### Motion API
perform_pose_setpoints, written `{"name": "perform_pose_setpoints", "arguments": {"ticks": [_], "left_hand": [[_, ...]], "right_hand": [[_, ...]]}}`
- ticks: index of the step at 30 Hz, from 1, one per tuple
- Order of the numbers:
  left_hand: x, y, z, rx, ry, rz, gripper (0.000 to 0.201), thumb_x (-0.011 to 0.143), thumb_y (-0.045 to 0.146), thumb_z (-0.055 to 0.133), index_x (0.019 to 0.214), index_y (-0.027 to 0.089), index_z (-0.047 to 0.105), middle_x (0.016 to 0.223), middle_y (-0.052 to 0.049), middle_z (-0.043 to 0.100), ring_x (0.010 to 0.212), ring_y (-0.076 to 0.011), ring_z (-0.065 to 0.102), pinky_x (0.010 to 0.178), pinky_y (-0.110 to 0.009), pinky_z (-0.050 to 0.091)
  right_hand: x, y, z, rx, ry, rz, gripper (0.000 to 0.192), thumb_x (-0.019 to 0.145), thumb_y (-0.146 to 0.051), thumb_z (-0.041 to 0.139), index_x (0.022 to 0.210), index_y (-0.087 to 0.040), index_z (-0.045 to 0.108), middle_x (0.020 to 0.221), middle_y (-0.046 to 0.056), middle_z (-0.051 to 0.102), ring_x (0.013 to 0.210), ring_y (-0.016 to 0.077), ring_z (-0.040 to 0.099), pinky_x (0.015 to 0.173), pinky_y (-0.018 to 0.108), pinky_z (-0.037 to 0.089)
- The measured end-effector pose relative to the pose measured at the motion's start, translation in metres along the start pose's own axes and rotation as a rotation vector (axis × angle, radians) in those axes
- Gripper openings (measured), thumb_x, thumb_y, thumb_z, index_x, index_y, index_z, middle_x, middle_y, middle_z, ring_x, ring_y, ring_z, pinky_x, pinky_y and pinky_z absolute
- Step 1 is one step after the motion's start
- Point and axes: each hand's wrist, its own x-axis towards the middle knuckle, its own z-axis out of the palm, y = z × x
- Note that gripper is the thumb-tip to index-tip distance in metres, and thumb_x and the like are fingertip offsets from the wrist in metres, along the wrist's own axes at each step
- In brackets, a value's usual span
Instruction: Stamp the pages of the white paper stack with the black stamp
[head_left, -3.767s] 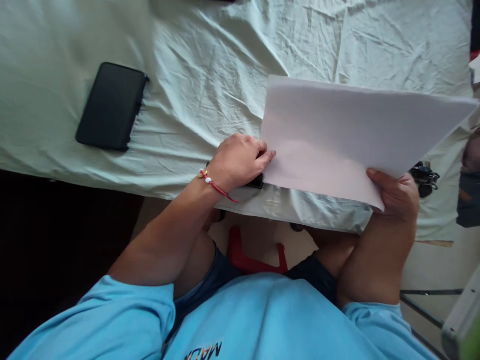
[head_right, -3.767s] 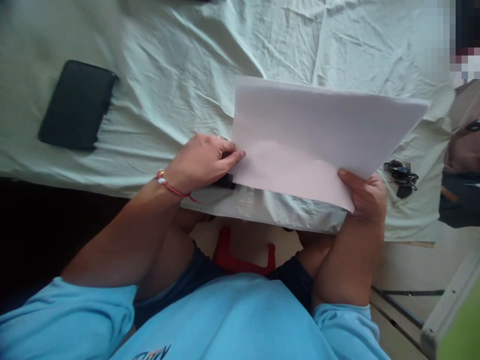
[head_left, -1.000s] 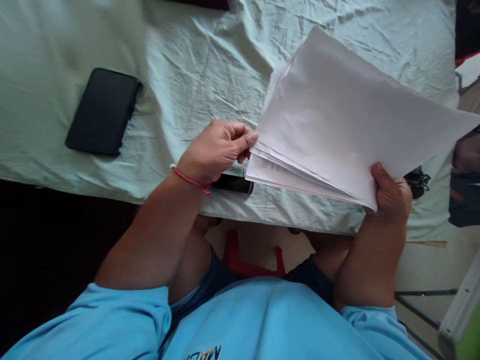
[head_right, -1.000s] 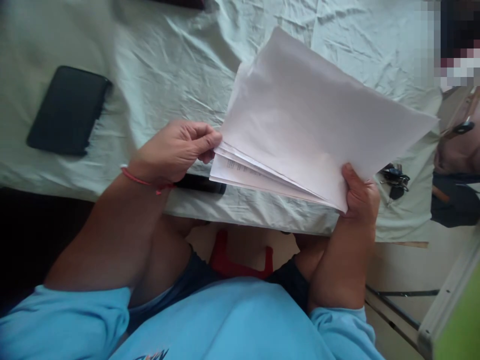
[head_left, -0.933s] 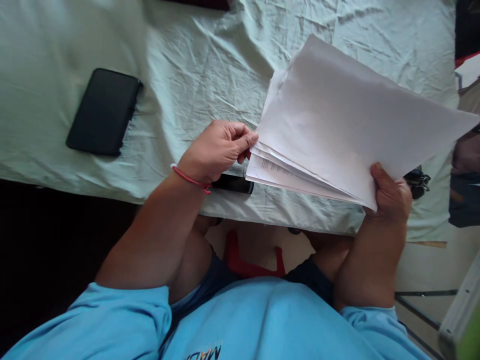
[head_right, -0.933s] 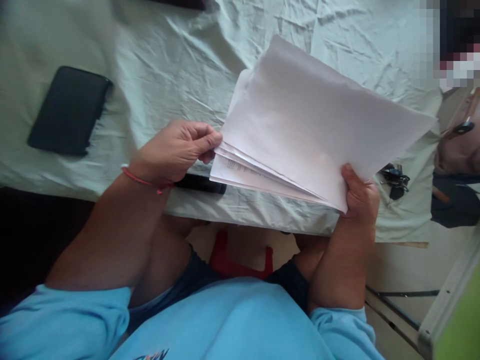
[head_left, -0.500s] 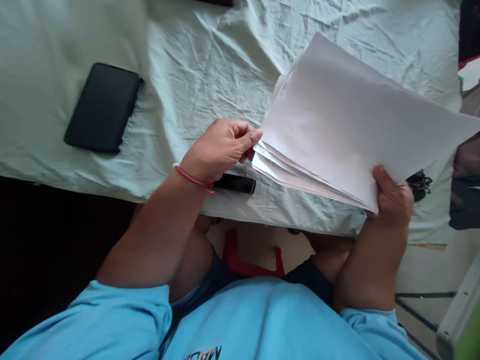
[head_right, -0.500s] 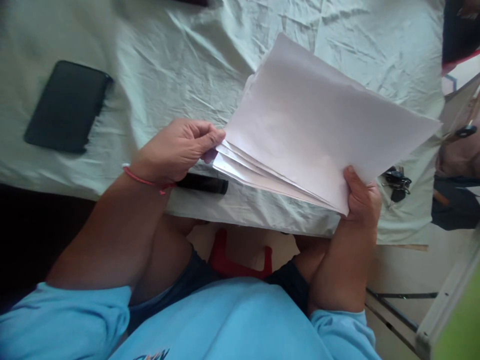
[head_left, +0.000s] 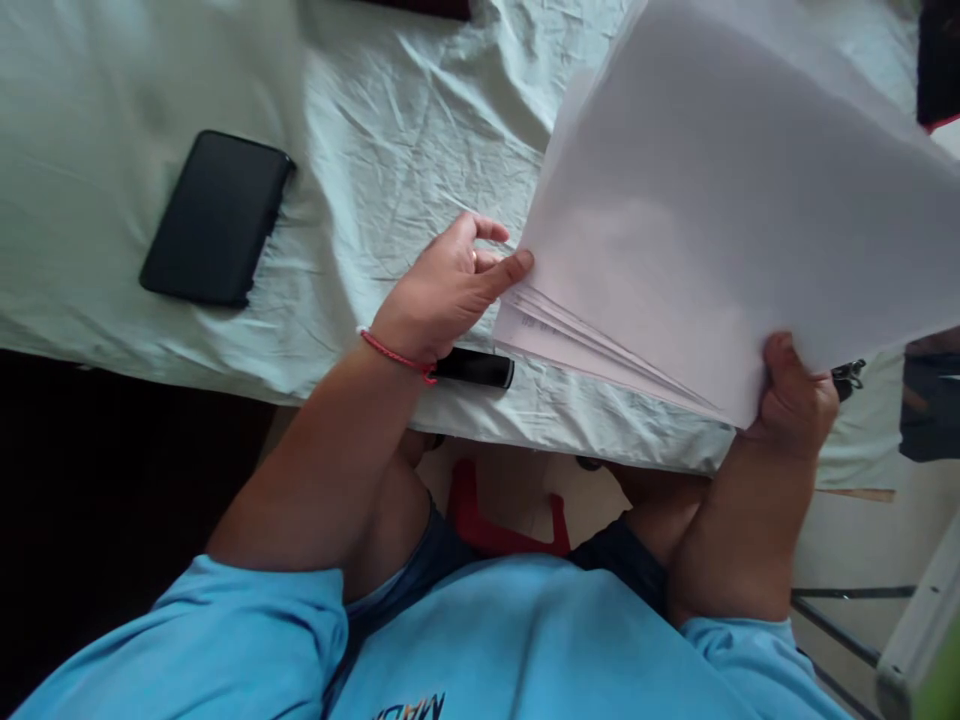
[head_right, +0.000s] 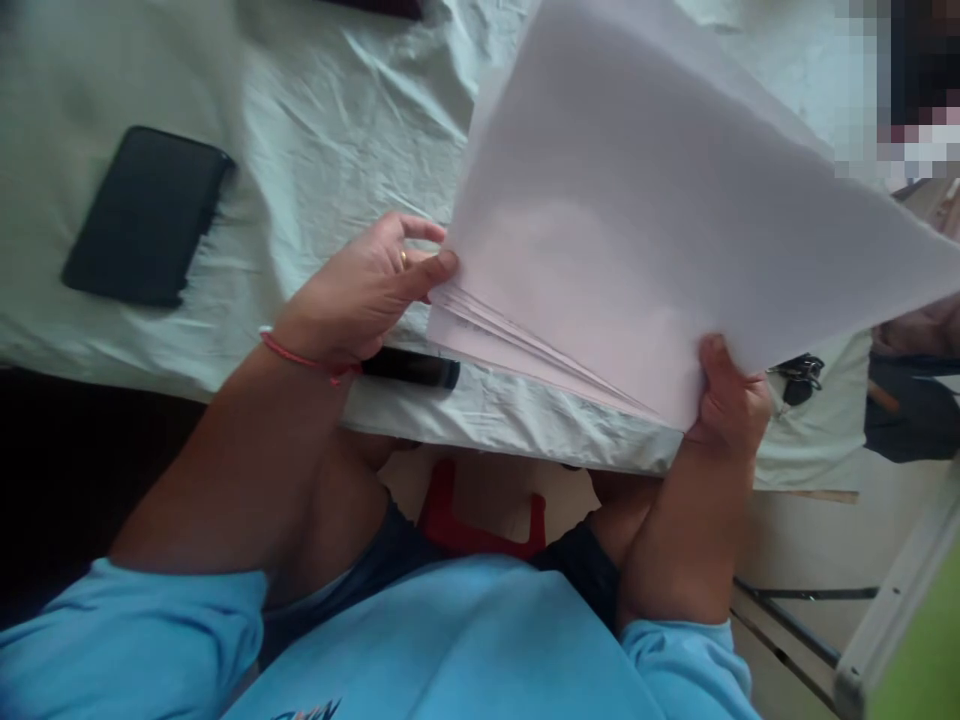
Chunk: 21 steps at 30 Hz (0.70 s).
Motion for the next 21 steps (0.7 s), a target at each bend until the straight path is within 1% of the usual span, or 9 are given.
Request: {"name": "perform_pose_setpoints", "arguments": {"ticks": [1, 3, 5, 8, 11, 13, 17, 19, 21], "left_hand": [[0.0, -0.001, 0.0, -0.028, -0.025, 0.022, 0.021, 0.099, 0.029, 0.078, 0.114, 0.022, 0.065, 0.084, 0.001, 0.072, 0.082, -0.0163, 0.069, 0.075, -0.027, 0.051], [-0.001, -0.001, 0.001, -0.044, -0.054, 0.075, 0.015, 0.098, 0.034, 0.078, 0.102, 0.021, 0.069, 0.089, -0.001, 0.076, 0.089, -0.0181, 0.072, 0.077, -0.027, 0.054], [-0.003, 0.002, 0.004, -0.024, -0.048, 0.129, 0.026, 0.097, 0.041, 0.08, 0.086, 0.02, 0.069, 0.088, -0.002, 0.076, 0.093, -0.0196, 0.072, 0.077, -0.027, 0.054], [-0.006, 0.005, 0.008, -0.064, -0.046, 0.196, 0.036, 0.096, 0.048, 0.081, 0.078, 0.02, 0.067, 0.083, -0.003, 0.075, 0.099, -0.0222, 0.074, 0.078, -0.028, 0.056], [-0.002, 0.0, 0.009, -0.161, -0.056, 0.282, 0.036, 0.094, 0.048, 0.083, 0.078, 0.02, 0.068, 0.084, -0.003, 0.074, 0.106, -0.0233, 0.075, 0.086, -0.03, 0.06], [0.005, -0.006, 0.007, -0.209, -0.045, 0.362, 0.03, 0.088, 0.042, 0.09, 0.082, 0.02, 0.07, 0.087, -0.002, 0.075, 0.105, -0.0235, 0.075, 0.092, -0.034, 0.062], [0.015, -0.019, 0.004, -0.295, -0.096, 0.465, 0.033, 0.075, 0.029, 0.1, 0.097, 0.02, 0.078, 0.099, -0.003, 0.079, 0.108, -0.0269, 0.076, 0.1, -0.042, 0.064], [0.015, -0.022, 0.005, -0.312, -0.108, 0.47, 0.029, 0.078, 0.031, 0.098, 0.098, 0.021, 0.08, 0.1, -0.003, 0.079, 0.112, -0.0284, 0.077, 0.102, -0.044, 0.064], [0.013, -0.023, 0.007, -0.328, -0.093, 0.488, 0.024, 0.083, 0.034, 0.096, 0.098, 0.022, 0.082, 0.101, -0.002, 0.08, 0.111, -0.0273, 0.077, 0.105, -0.044, 0.063]], "right_hand": [[-0.001, 0.0, 0.0, 0.002, 0.006, -0.008, 0.042, 0.068, -0.043, 0.097, 0.099, -0.019, 0.081, 0.107, 0.002, 0.08, 0.112, 0.0183, 0.076, 0.116, 0.038, 0.062], [-0.004, 0.001, 0.0, 0.011, 0.011, 0.006, 0.042, 0.066, -0.042, 0.098, 0.097, -0.02, 0.08, 0.104, 0.001, 0.079, 0.108, 0.0177, 0.076, 0.115, 0.038, 0.063], [-0.005, 0.003, 0.0, 0.027, -0.006, 0.027, 0.043, 0.062, -0.04, 0.099, 0.095, -0.021, 0.079, 0.1, -0.001, 0.078, 0.103, 0.0161, 0.076, 0.114, 0.037, 0.063], [-0.006, 0.005, -0.001, 0.054, -0.048, 0.035, 0.039, 0.06, -0.035, 0.099, 0.089, -0.022, 0.076, 0.094, -0.002, 0.076, 0.102, 0.016, 0.075, 0.113, 0.038, 0.063], [-0.003, 0.007, -0.001, 0.067, -0.037, 0.042, 0.042, 0.054, -0.031, 0.098, 0.087, -0.022, 0.074, 0.092, -0.002, 0.074, 0.102, 0.0174, 0.073, 0.111, 0.041, 0.063], [0.0, 0.008, -0.003, 0.062, -0.028, 0.034, 0.046, 0.047, -0.03, 0.098, 0.085, -0.021, 0.073, 0.09, -0.002, 0.072, 0.101, 0.0186, 0.072, 0.113, 0.045, 0.062], [0.005, 0.01, -0.011, -0.033, -0.142, 0.01, 0.055, 0.042, -0.031, 0.101, 0.087, -0.018, 0.074, 0.094, 0.001, 0.073, 0.103, 0.0211, 0.072, 0.121, 0.052, 0.055], [0.005, 0.011, -0.013, -0.074, -0.198, 0.016, 0.056, 0.045, -0.029, 0.102, 0.091, -0.017, 0.074, 0.099, 0.003, 0.074, 0.106, 0.0218, 0.072, 0.123, 0.054, 0.053], [0.006, 0.013, -0.012, -0.054, -0.19, 0.014, 0.061, 0.042, -0.026, 0.102, 0.095, -0.017, 0.073, 0.103, 0.003, 0.073, 0.108, 0.0217, 0.071, 0.125, 0.054, 0.051]]}}
